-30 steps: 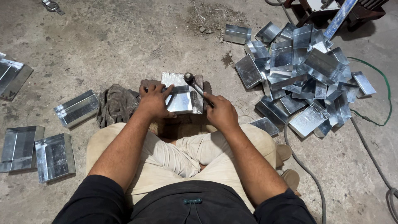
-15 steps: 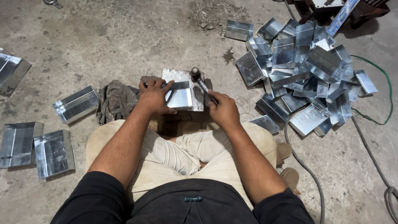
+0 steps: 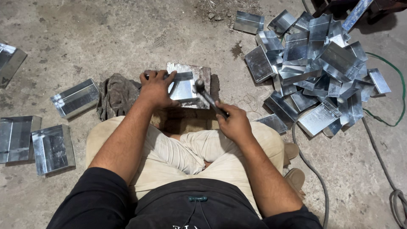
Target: The person sits on the floor and repeatedly hammers small rectangular metal pieces on a block. They pick up each piece, place it on the block, strike it with a hammer, and then set it aside. The process is repeated for multiple pieces.
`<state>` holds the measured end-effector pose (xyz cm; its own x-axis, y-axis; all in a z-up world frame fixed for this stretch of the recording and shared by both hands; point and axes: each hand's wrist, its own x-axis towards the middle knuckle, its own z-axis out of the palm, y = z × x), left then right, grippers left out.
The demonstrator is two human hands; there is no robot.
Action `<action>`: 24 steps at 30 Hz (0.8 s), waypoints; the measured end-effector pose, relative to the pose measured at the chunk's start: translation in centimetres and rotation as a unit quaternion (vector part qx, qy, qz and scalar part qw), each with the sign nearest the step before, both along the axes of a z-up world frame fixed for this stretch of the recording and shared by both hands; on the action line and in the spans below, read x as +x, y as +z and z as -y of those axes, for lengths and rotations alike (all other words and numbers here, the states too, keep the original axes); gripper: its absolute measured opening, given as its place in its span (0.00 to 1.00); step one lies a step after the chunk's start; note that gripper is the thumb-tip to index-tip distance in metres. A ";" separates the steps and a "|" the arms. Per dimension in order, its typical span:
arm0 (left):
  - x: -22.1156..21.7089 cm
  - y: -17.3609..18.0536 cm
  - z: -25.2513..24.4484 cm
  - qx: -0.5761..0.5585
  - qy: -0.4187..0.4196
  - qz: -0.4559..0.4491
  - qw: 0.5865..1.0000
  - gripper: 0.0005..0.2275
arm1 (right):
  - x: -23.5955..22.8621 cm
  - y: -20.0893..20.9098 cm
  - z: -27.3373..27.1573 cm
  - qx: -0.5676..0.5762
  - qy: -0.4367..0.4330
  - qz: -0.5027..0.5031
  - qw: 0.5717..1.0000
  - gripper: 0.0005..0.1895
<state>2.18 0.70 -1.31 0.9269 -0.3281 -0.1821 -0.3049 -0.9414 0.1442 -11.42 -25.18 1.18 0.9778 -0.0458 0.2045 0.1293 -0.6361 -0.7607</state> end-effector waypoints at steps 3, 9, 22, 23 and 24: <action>0.0 0.2 0.0 0.014 0.007 -0.014 1.000 0.54 | -0.1 -1.1 0.4 -0.013 -0.002 0.001 1.000 0.20; -0.1 0.2 -0.1 0.008 0.011 -0.004 1.000 0.54 | 0.3 -4.2 1.3 0.004 0.031 0.111 0.993 0.20; 0.6 -3.6 -2.3 -0.445 -0.049 0.111 0.887 0.62 | 2.8 -10.2 3.3 0.177 -0.074 -0.142 0.971 0.22; 0.8 -4.2 -1.9 -0.447 -0.056 0.106 0.886 0.62 | 2.6 -9.2 3.4 0.138 -0.064 -0.079 0.985 0.23; 1.2 -4.6 -1.4 -0.449 -0.062 0.102 0.885 0.63 | 2.8 -7.8 3.6 0.099 -0.054 -0.015 0.994 0.24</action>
<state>3.33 2.05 -5.95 0.8568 -0.3577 0.3715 -0.5046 -0.4323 0.7473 -8.62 -28.77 -6.66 0.9706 -0.1870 0.1516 0.0435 -0.4832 -0.8745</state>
